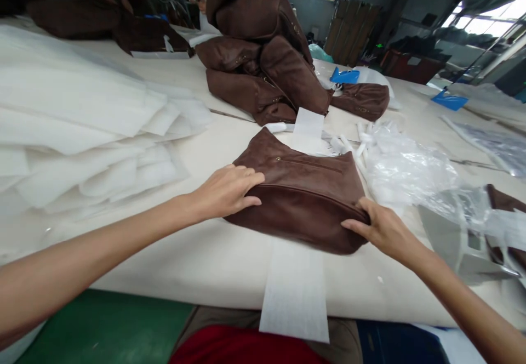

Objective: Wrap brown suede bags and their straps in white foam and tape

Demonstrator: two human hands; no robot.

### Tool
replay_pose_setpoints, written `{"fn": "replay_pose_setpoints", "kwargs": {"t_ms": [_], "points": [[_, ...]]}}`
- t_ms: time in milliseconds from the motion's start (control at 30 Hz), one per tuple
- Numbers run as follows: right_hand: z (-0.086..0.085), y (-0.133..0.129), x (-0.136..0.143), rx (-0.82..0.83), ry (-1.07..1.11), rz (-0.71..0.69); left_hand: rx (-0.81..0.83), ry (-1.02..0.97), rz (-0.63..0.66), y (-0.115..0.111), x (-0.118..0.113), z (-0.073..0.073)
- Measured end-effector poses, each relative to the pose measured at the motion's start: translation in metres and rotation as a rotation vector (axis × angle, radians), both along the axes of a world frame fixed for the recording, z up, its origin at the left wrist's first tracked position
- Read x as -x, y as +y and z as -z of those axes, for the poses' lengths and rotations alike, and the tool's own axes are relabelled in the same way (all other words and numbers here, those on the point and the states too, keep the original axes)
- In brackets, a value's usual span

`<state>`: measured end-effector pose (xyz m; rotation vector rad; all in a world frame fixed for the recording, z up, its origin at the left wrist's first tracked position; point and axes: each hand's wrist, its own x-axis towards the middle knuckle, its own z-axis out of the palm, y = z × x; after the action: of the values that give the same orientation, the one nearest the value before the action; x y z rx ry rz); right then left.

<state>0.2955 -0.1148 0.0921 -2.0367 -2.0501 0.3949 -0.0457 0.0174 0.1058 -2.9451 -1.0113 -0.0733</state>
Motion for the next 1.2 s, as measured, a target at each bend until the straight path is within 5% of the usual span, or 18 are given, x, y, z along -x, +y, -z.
{"fn": "replay_pose_setpoints", "kwargs": {"t_ms": [200,333,433,633,800,1067,1200], "points": [[-0.002,0.001,0.002,0.058,-0.061,-0.03,-0.006,0.016,0.051,-0.024,-0.042,-0.012],[0.001,0.002,0.016,-0.122,-0.245,-0.197,-0.025,-0.006,0.113,-0.034,-0.07,0.002],[0.012,0.008,0.027,-0.215,-0.341,-0.197,-0.017,-0.014,0.122,-0.023,-0.077,0.01],[0.017,0.016,0.03,-0.184,-0.266,-0.179,0.075,0.0,0.164,-0.006,-0.07,0.004],[0.027,0.017,0.031,-0.32,-0.337,-0.225,0.044,0.007,0.216,0.0,-0.065,0.009],[0.062,0.002,0.021,-0.519,-0.224,-0.381,0.049,0.064,0.101,0.01,-0.007,0.004],[0.069,0.001,0.009,-0.449,-0.054,-0.393,0.059,-0.009,0.113,0.007,0.008,0.015]]}}
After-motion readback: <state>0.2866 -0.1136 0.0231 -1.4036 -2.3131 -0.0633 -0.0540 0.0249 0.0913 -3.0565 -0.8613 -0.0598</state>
